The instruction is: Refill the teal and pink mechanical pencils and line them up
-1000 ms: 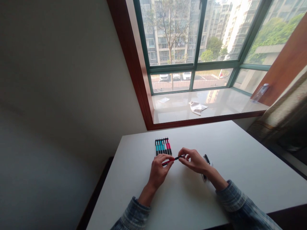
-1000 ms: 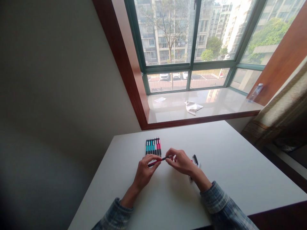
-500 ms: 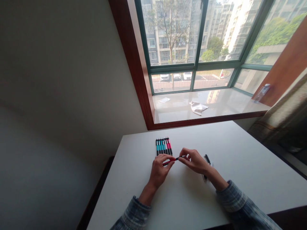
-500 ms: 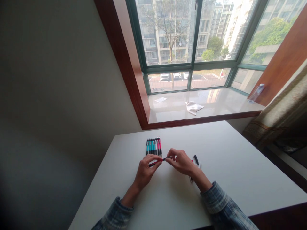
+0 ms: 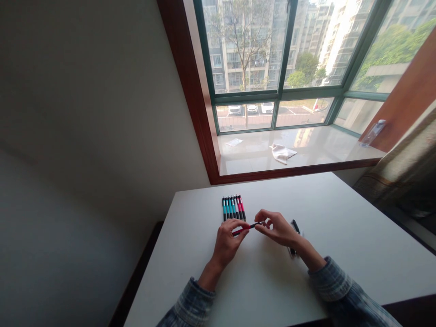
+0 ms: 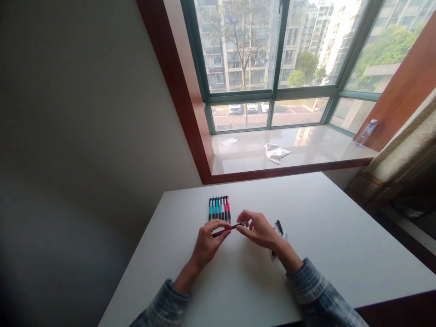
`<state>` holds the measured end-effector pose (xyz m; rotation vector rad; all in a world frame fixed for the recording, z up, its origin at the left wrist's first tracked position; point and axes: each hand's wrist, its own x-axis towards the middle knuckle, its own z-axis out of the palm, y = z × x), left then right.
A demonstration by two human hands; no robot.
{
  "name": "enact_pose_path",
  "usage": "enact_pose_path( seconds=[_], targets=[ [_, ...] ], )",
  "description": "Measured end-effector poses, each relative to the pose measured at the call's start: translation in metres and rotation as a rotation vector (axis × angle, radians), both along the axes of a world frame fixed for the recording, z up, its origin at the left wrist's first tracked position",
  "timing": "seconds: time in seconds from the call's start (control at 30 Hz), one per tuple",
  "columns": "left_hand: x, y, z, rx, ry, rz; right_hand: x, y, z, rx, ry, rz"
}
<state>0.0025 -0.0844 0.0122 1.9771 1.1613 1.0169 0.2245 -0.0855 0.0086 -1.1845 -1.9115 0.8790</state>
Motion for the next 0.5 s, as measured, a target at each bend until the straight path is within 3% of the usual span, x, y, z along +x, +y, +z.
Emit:
enact_pose_path(
  seconds=[0.27, 0.5],
  targets=[
    [0.0012, -0.0011, 0.0004, 0.006, 0.039, -0.002, -0.0022, 0.0042, -0.0090, 0.030, -0.175, -0.106],
    [-0.0023, 0.0004, 0.0013, -0.004, -0.086, 0.021, -0.0018, 0.0008, -0.0005, 0.030, 0.007, -0.047]
  ],
)
